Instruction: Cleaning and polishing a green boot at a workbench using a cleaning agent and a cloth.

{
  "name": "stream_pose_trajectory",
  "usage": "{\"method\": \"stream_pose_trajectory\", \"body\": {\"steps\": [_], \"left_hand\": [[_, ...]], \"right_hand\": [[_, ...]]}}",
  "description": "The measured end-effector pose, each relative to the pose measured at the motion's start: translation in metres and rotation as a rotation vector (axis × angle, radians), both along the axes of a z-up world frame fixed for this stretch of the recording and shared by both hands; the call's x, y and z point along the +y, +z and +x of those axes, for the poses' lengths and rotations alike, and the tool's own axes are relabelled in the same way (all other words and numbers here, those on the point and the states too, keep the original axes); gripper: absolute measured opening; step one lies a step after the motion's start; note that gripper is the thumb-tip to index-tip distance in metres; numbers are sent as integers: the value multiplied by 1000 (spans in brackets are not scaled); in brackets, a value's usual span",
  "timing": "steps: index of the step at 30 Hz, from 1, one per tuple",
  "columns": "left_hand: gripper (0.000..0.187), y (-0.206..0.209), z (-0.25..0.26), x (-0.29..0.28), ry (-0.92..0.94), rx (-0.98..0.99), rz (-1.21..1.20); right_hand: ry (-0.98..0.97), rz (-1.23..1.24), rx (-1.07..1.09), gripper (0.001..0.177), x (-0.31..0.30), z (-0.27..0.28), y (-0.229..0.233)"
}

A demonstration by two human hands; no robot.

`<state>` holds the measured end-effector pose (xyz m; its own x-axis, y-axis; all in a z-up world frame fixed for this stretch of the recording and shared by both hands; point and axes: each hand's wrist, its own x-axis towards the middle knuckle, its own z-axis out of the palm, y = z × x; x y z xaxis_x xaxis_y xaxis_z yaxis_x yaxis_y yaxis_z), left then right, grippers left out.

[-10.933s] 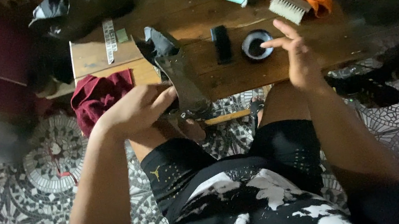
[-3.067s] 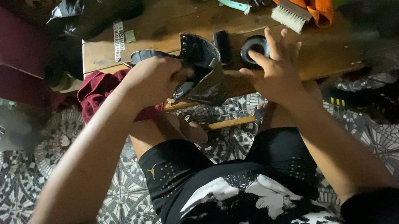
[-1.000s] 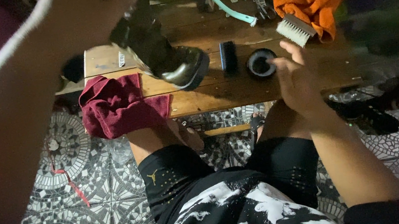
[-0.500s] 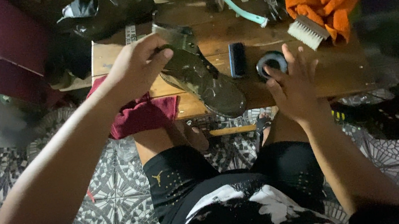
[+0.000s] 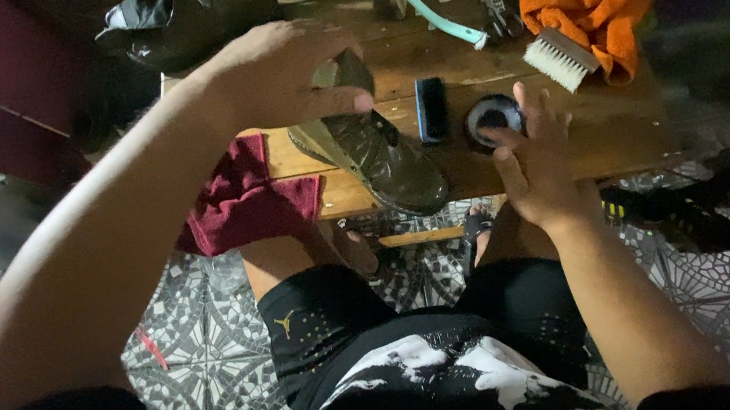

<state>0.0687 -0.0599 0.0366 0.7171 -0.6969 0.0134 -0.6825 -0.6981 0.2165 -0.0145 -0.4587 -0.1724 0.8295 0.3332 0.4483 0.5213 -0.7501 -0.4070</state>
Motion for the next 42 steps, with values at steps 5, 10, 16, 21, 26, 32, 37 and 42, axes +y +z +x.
{"method": "stream_pose_trajectory", "body": {"steps": [5,10,16,21,26,32,37,42], "left_hand": [[72,58,-28,-11,335,490,262],[110,56,-50,-19,387,714,196],[112,1,-45,-33,284,462,435],[85,-121,-38,-3,582,529,-96],[42,-110,-86,-44,991,758,-1516],[57,-188,-113,-45,1231,789,-1873],[65,-69,-129,-74,757,1098,-2044],[64,-43,-149,-88,829,1054,-1954]], "right_hand": [[27,25,9,71,5,-5,23],[-50,70,106,52,10,-18,41],[27,257,-43,50,1,-20,46],[-258,722,440,100,30,-56,88],[-7,710,472,100,55,-63,74],[311,141,92,81,121,-68,79],[147,-115,-14,86,158,-61,66],[258,224,45,66,174,-63,75]]}}
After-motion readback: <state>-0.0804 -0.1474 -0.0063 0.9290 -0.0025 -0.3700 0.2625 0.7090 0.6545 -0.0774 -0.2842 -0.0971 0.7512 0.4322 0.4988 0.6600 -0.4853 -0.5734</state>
